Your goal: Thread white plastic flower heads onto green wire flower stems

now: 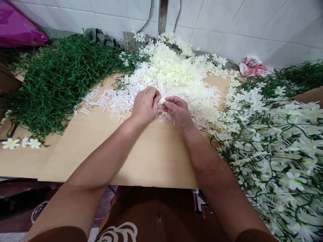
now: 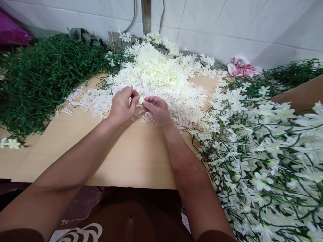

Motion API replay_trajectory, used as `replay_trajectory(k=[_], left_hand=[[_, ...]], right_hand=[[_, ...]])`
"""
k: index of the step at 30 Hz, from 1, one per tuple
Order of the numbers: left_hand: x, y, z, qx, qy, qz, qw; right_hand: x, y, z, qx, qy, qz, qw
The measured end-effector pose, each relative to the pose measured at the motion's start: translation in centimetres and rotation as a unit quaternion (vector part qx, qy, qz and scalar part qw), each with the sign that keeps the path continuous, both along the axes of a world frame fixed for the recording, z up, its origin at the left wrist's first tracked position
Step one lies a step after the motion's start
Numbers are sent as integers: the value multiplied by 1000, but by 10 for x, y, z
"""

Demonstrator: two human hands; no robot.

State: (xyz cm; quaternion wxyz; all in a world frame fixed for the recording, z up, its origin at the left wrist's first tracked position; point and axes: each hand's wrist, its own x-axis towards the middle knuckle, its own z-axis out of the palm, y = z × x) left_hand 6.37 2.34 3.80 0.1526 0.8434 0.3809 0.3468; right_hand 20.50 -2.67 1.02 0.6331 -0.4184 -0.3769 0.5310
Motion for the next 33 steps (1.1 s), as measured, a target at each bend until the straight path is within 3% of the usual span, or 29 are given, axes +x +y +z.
replay_trajectory(k=[9, 14, 18, 22, 27, 30, 33], left_hand=[[0, 1, -2, -12, -14, -9, 1000], [1, 2, -4, -48, -71, -11, 996], [6, 4, -4, -165, -146, -18, 975], [10, 4, 1, -325, -199, -51, 923], [11, 0, 7, -406, -215, -54, 886], [4, 4, 10, -418, -169, -58, 891], [-14, 15, 11, -345, -88, -22, 934]], right_hand=[[0, 0, 0, 1, 8, 0, 1000], [2, 1, -2, 17, 1, 5, 1000], [5, 2, -5, 46, -44, -32, 997], [6, 0, -3, 78, -85, -43, 992], [-2, 1, 0, 90, -134, -35, 986], [-4, 3, -2, 84, -150, -65, 983], [-3, 5, -3, 71, -154, -79, 982]])
